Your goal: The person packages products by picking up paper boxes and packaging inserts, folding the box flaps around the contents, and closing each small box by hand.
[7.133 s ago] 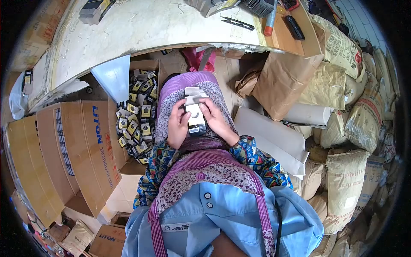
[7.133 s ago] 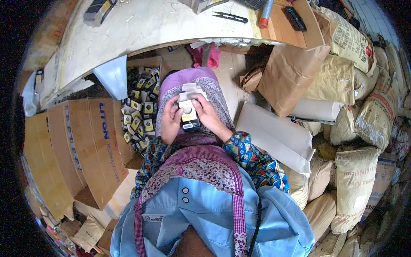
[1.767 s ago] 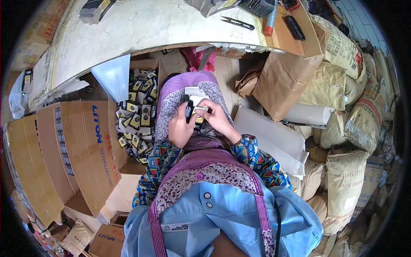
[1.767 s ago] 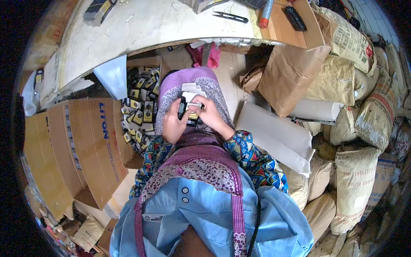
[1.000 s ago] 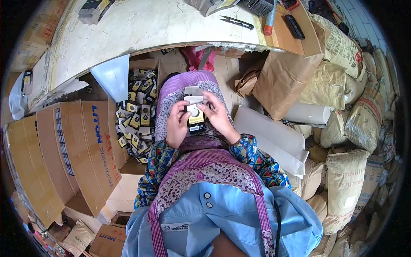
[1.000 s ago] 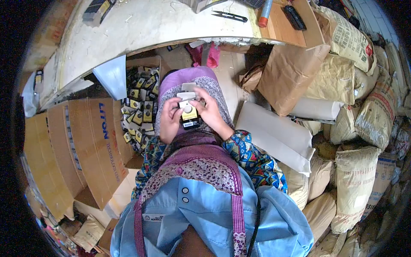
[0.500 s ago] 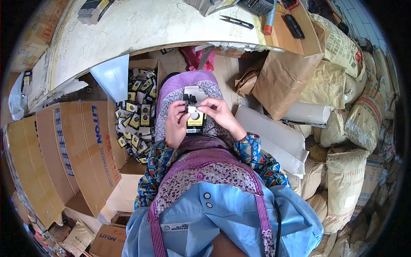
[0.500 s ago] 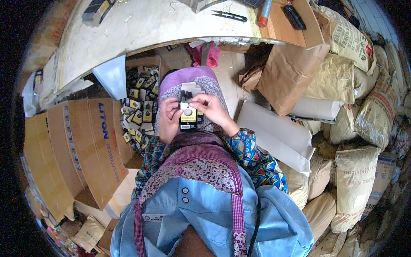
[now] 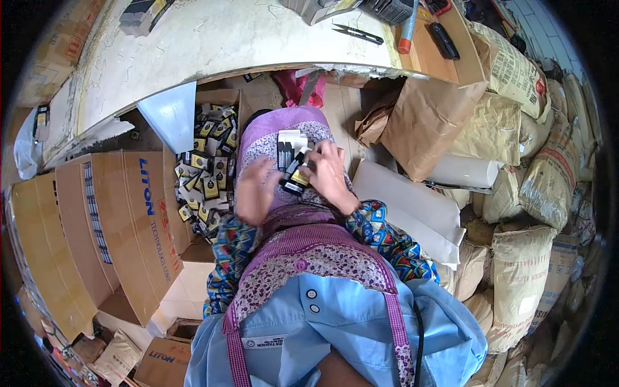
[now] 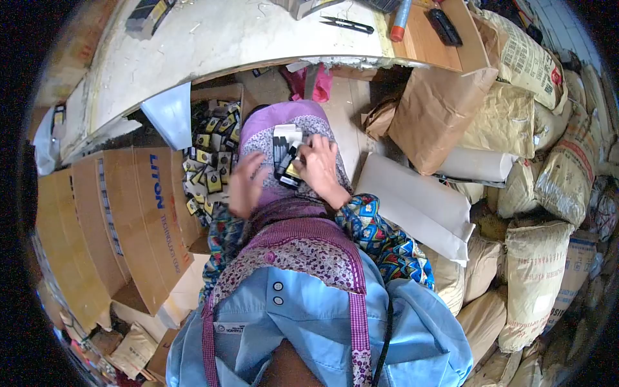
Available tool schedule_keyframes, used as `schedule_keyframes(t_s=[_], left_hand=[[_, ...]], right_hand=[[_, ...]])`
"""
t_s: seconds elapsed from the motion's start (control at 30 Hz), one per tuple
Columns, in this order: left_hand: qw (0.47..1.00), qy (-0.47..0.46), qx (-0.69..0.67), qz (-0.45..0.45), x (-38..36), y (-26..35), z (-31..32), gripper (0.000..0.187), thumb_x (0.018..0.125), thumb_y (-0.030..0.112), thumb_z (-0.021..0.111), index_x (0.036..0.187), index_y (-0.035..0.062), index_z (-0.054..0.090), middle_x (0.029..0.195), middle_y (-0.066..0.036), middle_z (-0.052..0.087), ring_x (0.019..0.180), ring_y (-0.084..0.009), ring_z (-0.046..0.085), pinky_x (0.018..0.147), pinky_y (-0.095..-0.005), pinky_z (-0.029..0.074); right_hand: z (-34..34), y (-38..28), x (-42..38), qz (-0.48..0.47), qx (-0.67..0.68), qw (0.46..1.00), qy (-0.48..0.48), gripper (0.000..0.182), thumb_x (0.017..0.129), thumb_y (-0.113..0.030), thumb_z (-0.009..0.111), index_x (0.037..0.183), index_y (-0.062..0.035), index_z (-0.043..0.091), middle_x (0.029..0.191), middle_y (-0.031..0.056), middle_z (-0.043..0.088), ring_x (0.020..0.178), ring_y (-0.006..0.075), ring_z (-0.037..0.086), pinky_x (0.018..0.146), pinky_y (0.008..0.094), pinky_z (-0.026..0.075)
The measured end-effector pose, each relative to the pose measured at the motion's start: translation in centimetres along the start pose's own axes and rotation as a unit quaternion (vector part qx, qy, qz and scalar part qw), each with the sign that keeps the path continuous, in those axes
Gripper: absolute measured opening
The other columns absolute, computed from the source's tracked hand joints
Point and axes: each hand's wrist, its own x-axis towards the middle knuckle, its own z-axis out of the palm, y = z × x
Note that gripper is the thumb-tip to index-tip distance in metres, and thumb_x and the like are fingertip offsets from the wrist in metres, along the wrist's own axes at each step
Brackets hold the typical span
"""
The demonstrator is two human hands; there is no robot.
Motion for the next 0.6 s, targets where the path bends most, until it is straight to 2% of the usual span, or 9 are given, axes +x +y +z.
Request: schedule_keyframes(t_s=[0.1, 0.17, 0.2, 0.23, 0.3, 0.4, 0.5, 0.57, 0.6], left_hand=[[0.998, -0.051, 0.031, 0.022, 0.4, 2.8, 2.4, 0.074, 0.068, 0.026, 0.075, 0.127, -0.0027, 0.041, 0.116, -0.022, 0.052, 0.100, -0.0379, 0.054, 0.089, -0.0420, 0.042], [0.997, -0.069, 0.014, -0.013, 1.2, 4.3, 2.0, 0.079, 0.066, 0.028, 0.076, 0.128, -0.0019, 0.039, 0.110, -0.023, 0.053, 0.096, -0.0391, 0.055, 0.085, -0.0436, 0.044], [0.997, -0.060, 0.024, -0.042, 1.3, 4.3, 2.2, 0.078, 0.067, 0.028, 0.076, 0.128, -0.0015, 0.038, 0.108, -0.024, 0.053, 0.095, -0.0395, 0.055, 0.083, -0.0444, 0.045], [0.996, -0.050, 0.033, -0.071, 1.5, 4.3, 2.3, 0.077, 0.067, 0.027, 0.075, 0.128, -0.0012, 0.037, 0.106, -0.024, 0.053, 0.094, -0.0399, 0.055, 0.080, -0.0452, 0.045], [0.997, -0.025, 0.031, -0.061, 1.2, 4.1, 2.5, 0.069, 0.069, 0.025, 0.075, 0.123, -0.0032, 0.043, 0.105, -0.028, 0.055, 0.093, -0.0413, 0.056, 0.076, -0.0449, 0.047], [0.995, -0.009, -0.010, -0.098, 0.8, 3.5, 3.0, 0.058, 0.076, 0.020, 0.068, 0.123, -0.0034, 0.042, 0.100, -0.027, 0.058, 0.092, -0.0419, 0.056, 0.076, -0.0447, 0.047], [0.994, -0.056, -0.039, -0.089, 1.0, 2.8, 2.3, 0.043, 0.086, 0.011, 0.055, 0.124, -0.0039, 0.041, 0.096, -0.024, 0.060, 0.092, -0.0354, 0.059, 0.079, -0.0404, 0.047], [0.969, -0.078, -0.184, -0.144, 0.9, 2.2, 2.3, 0.036, 0.090, 0.003, 0.045, 0.124, -0.0044, 0.041, 0.095, -0.018, 0.062, 0.088, -0.0248, 0.061, 0.080, -0.0338, 0.046], [0.938, -0.015, -0.315, -0.143, 1.1, 2.7, 2.6, 0.035, 0.089, 0.002, 0.046, 0.125, -0.0004, 0.042, 0.090, -0.017, 0.061, 0.080, -0.0231, 0.063, 0.070, -0.0303, 0.048]], right_hand=[[0.3, 0.1, 0.1, 0.024, 0.117, 0.992, 0.045, 0.019, 0.065, -0.017, 0.073, 0.078, -0.0076, 0.065, 0.101, 0.0099, 0.050, 0.089, 0.0276, 0.052, 0.080, 0.0359, 0.037], [0.7, 0.1, 0.0, 0.089, 0.379, 0.920, -0.035, 0.015, 0.072, -0.017, 0.072, 0.081, -0.0077, 0.064, 0.102, 0.0077, 0.050, 0.098, 0.0217, 0.050, 0.084, 0.0305, 0.038], [0.4, 0.0, 0.0, 0.059, 0.375, 0.924, -0.033, 0.013, 0.078, -0.014, 0.069, 0.084, -0.0048, 0.063, 0.100, 0.0050, 0.054, 0.096, 0.0154, 0.051, 0.081, 0.0279, 0.042], [0.0, 0.0, 0.2, 0.059, 0.375, 0.925, -0.033, 0.013, 0.078, -0.014, 0.069, 0.084, -0.0048, 0.063, 0.100, 0.0050, 0.054, 0.096, 0.0154, 0.051, 0.081, 0.0279, 0.042], [-0.7, 0.2, 0.4, 0.098, 0.536, 0.820, -0.176, 0.011, 0.081, -0.009, 0.065, 0.089, -0.0016, 0.062, 0.093, 0.0034, 0.058, 0.089, 0.0111, 0.052, 0.079, 0.0264, 0.042], [-0.1, 0.0, 0.3, 0.073, 0.516, 0.844, -0.130, 0.010, 0.084, -0.006, 0.061, 0.091, 0.0007, 0.060, 0.088, 0.0025, 0.060, 0.085, 0.0095, 0.052, 0.079, 0.0242, 0.042], [0.5, 0.4, 0.3, 0.043, 0.453, 0.883, -0.115, 0.014, 0.086, -0.006, 0.059, 0.098, 0.0003, 0.057, 0.093, 0.0033, 0.058, 0.087, 0.0112, 0.053, 0.079, 0.0252, 0.042], [1.0, -0.2, 0.0, 0.104, 0.485, 0.869, -0.003, 0.022, 0.087, -0.007, 0.058, 0.107, -0.0004, 0.051, 0.099, 0.0045, 0.057, 0.089, 0.0122, 0.054, 0.081, 0.0258, 0.043], [-0.1, -1.1, 0.2, 0.125, 0.520, 0.845, 0.007, 0.026, 0.090, -0.012, 0.055, 0.113, -0.0017, 0.047, 0.102, 0.0056, 0.055, 0.091, 0.0128, 0.054, 0.081, 0.0261, 0.042]])
